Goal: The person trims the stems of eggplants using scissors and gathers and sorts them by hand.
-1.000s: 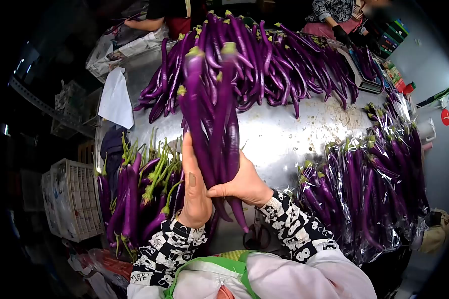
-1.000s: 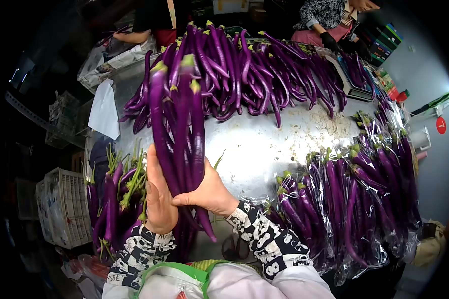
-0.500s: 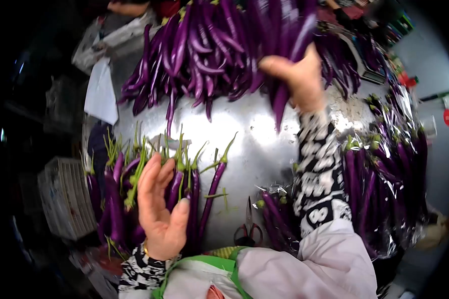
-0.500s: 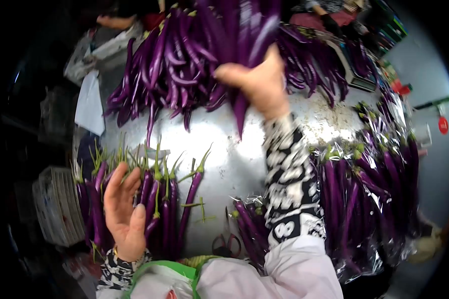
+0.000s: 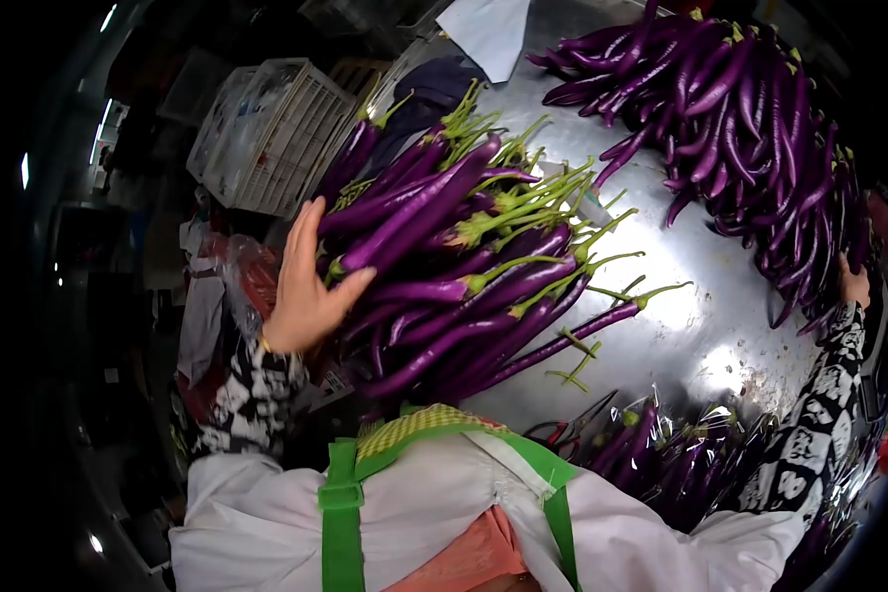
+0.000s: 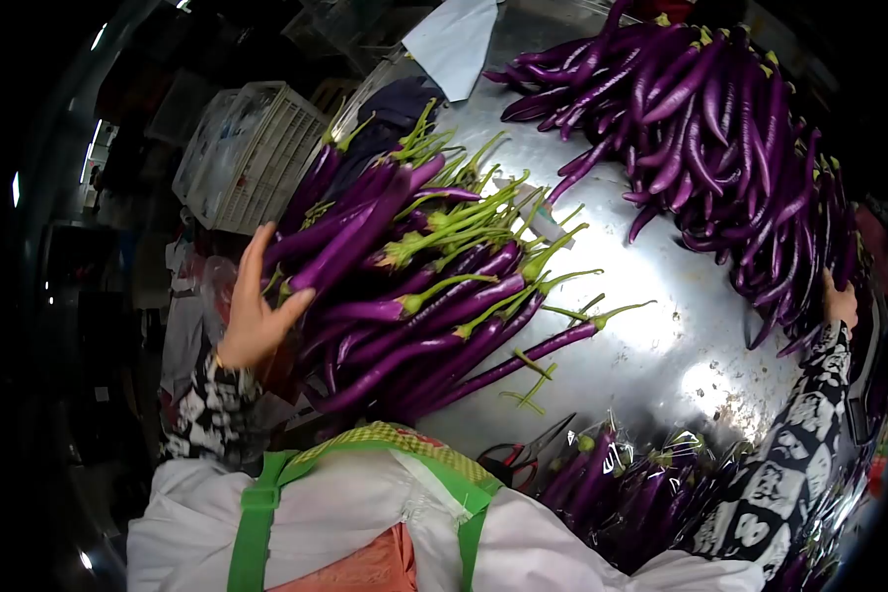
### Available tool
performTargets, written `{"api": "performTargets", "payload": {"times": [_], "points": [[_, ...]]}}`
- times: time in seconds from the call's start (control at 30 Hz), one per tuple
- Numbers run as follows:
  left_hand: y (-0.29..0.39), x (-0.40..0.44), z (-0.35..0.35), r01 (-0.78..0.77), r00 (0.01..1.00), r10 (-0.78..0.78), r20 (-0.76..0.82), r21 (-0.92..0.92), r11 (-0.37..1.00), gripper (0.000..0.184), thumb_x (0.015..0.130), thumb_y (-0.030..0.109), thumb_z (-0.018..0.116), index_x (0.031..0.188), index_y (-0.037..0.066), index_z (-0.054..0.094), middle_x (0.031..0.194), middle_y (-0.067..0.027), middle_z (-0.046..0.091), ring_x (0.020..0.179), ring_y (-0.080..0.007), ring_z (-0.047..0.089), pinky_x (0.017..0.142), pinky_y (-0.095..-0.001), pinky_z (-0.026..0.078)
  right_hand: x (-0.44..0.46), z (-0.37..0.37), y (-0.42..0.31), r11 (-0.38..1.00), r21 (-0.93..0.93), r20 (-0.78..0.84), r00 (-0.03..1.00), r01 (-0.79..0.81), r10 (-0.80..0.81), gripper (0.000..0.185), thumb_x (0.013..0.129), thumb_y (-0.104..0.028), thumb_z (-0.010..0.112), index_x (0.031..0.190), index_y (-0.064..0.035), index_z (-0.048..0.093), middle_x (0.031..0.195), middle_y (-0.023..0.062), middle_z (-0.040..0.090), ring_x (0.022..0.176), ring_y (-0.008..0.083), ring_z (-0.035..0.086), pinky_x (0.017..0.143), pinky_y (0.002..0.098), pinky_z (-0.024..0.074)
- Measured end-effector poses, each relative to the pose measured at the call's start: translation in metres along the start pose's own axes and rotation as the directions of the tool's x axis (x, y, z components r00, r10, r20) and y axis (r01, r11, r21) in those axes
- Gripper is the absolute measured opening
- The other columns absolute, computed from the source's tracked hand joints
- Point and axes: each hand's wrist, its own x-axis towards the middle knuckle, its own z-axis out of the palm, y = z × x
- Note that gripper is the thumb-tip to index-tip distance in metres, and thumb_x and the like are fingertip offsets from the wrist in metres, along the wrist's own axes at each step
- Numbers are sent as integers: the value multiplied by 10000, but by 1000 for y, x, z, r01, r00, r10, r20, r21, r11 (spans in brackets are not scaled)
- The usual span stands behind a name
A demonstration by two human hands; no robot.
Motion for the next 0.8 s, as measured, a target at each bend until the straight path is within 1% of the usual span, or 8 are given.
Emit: {"api": "performTargets", "payload": {"times": [0.1,0.17,0.2,0.3,0.47,0.57,0.7,0.8], "points": [[-39,21,0,125,945,-59,320,-188,974,847,800,276,780,1441,-25,316,1415,-194,412,1326,-251,381,1102,-351,300,-23,-15,-37,997,46,-118,991,-58,63,734,796,-644,578,1363,-182,521,1310,144,582,1226,358,530,1036,465,387],[-37,33,3,100,916,34,399,-310,945,875,774,375,790,1406,-48,357,1390,-250,431,1310,-338,419,1090,-385,334,-62,-40,-82,958,234,-298,950,168,-94,650,821,-549,624,1293,-105,579,1271,165,604,1196,354,553,1018,413,412],[-42,32,10,64,922,53,383,-287,956,895,759,395,801,1410,-36,364,1390,-246,432,1312,-336,417,1094,-388,330,-91,-54,-116,775,463,-462,863,430,-203,559,833,-412,683,1246,-44,604,1252,179,614,1170,321,577,1004,361,425],[-42,40,6,-19,905,110,410,-220,975,914,747,418,806,1418,-18,365,1397,-242,427,1314,-336,415,1099,-391,323,-282,-191,-258,406,634,-520,752,658,-406,387,858,-174,706,1195,-5,620,1134,147,658,1053,235,623,921,328,475],[-67,42,6,228,868,80,490,-536,813,802,804,303,784,1393,-66,385,1403,-211,459,1314,-269,424,1105,-373,328,-457,-236,-375,-328,424,-649,30,844,-761,458,706,19,665,1150,-85,619,1173,91,619,1189,280,535,1029,458,388],[-69,45,5,207,829,208,519,-630,748,754,794,200,791,1381,-70,403,1375,-199,490,1285,-261,455,1099,-371,340,-508,-231,-424,-223,361,-369,-81,905,-926,931,609,-161,814,1430,-126,376,1455,115,402,1406,336,290,1124,578,224],[-66,39,2,350,791,202,577,-699,624,634,793,85,766,1332,-59,465,1311,-142,550,1217,-182,512,1016,-313,432,-521,-216,-473,-134,207,-33,-130,969,-991,1154,449,-321,895,1450,-118,356,1434,85,432,1401,330,305,1116,632,184],[-69,32,0,353,801,228,554,-744,567,551,834,78,725,1322,-26,490,1277,-115,578,1168,-144,541,964,-289,465,-513,-205,-483,-85,323,168,-146,943,-975,956,420,-367,898,1259,-96,529,1176,68,540,1214,281,484,1032,610,283]]}}
